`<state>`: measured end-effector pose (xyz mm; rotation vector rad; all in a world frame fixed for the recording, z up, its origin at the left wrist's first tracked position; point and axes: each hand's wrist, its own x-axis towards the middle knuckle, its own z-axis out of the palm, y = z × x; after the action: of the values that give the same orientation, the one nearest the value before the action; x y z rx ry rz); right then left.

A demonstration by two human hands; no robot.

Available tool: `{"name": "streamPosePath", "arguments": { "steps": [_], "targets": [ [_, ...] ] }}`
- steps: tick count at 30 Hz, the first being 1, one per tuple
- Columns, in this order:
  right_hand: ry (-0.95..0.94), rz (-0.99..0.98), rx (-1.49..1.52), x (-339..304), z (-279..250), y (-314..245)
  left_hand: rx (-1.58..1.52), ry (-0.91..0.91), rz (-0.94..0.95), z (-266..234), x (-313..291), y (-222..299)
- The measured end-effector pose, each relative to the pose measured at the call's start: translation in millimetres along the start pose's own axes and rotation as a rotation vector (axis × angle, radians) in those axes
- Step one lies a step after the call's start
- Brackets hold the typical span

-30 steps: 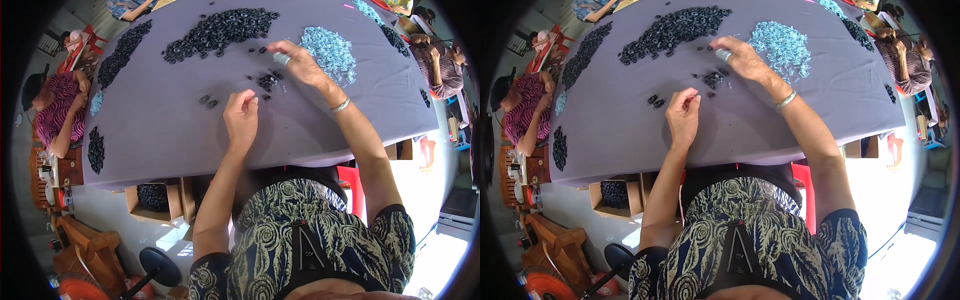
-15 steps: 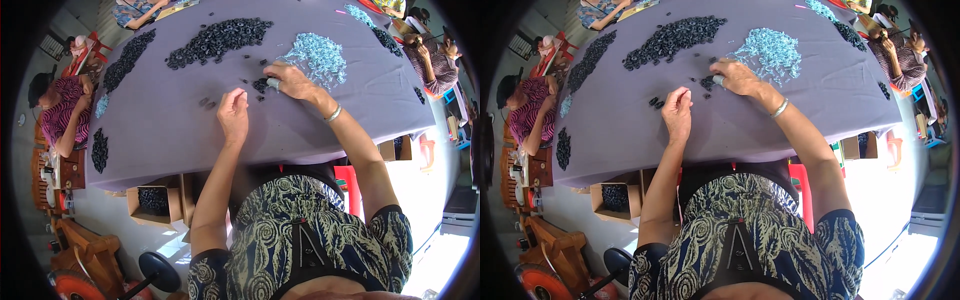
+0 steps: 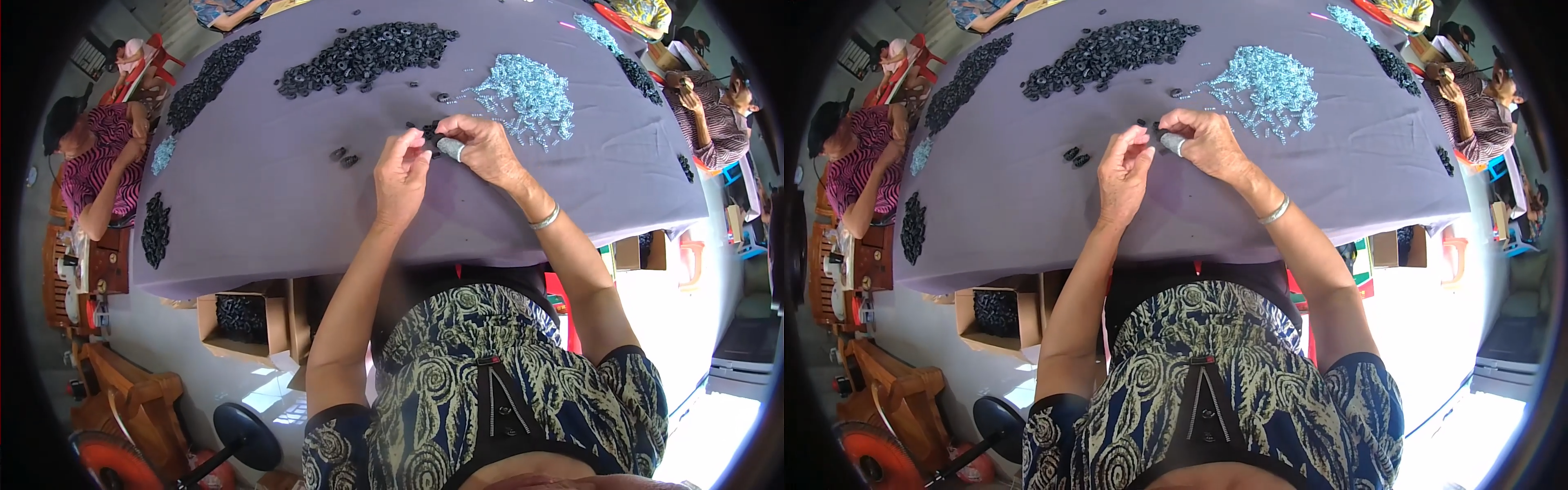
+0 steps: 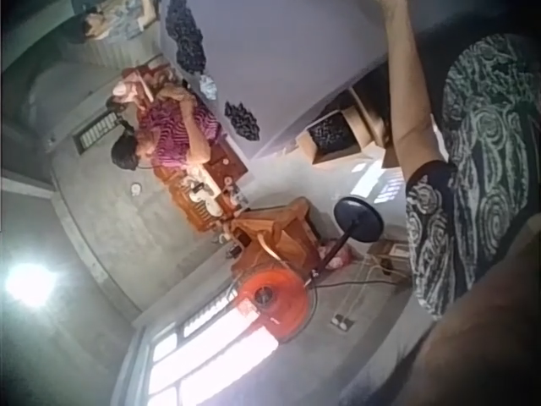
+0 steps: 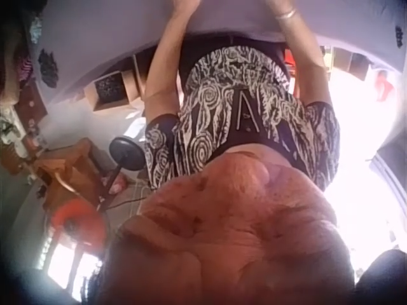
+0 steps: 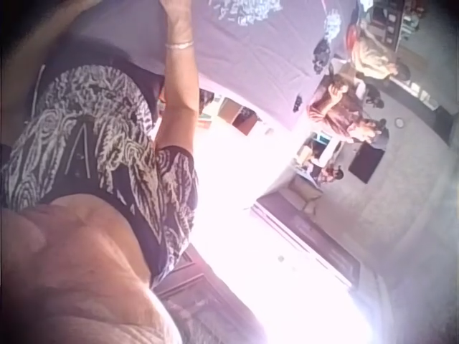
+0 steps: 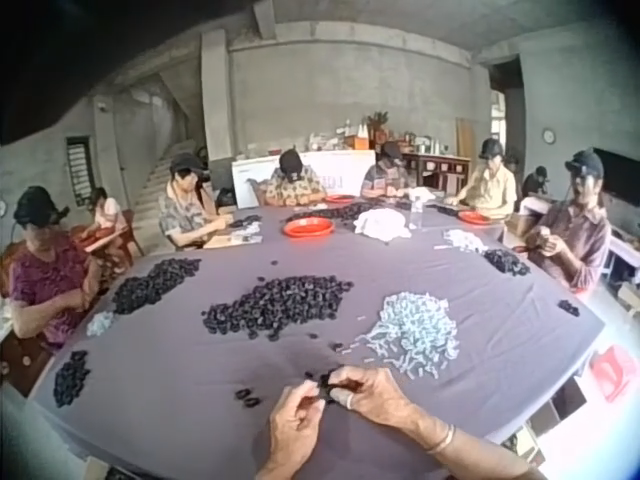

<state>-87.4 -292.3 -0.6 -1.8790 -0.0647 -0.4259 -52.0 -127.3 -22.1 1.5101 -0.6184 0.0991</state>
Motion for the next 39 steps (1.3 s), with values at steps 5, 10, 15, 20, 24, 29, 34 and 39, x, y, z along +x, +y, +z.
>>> {"name": "streamPosePath", "arguments": {
  "steps": [5, 10, 15, 20, 24, 29, 34, 39],
  "targets": [
    [0.006, -0.097, 0.139, -11, 11, 13, -0.065, -0.111, -0.056, 0, 0, -6],
    [-0.048, 0.026, 0.168, -14, 8, 16, -0.018, -0.118, -0.035, -1, -1, -10],
    [-0.086, 0.043, 0.171, -15, 7, 10, 0.052, -0.105, 0.005, -4, 0, -13],
    [-0.073, -0.081, 0.168, -17, 8, 9, 0.011, -0.097, 0.057, -3, 0, -14],
    [0.017, -0.014, 0.14, -15, 2, 9, -0.087, -0.11, 0.021, -2, 1, -10],
    [0.268, 0.016, 0.104, -7, -20, 12, -0.191, -0.118, -0.015, -6, 3, -8],
    [0.286, 0.046, 0.074, -5, -42, 6, -0.469, -0.131, -0.212, -8, 4, 0],
    [0.162, -0.04, -0.043, -8, -36, 10, -0.497, -0.115, -0.249, -8, 5, 7]
  ]
}}
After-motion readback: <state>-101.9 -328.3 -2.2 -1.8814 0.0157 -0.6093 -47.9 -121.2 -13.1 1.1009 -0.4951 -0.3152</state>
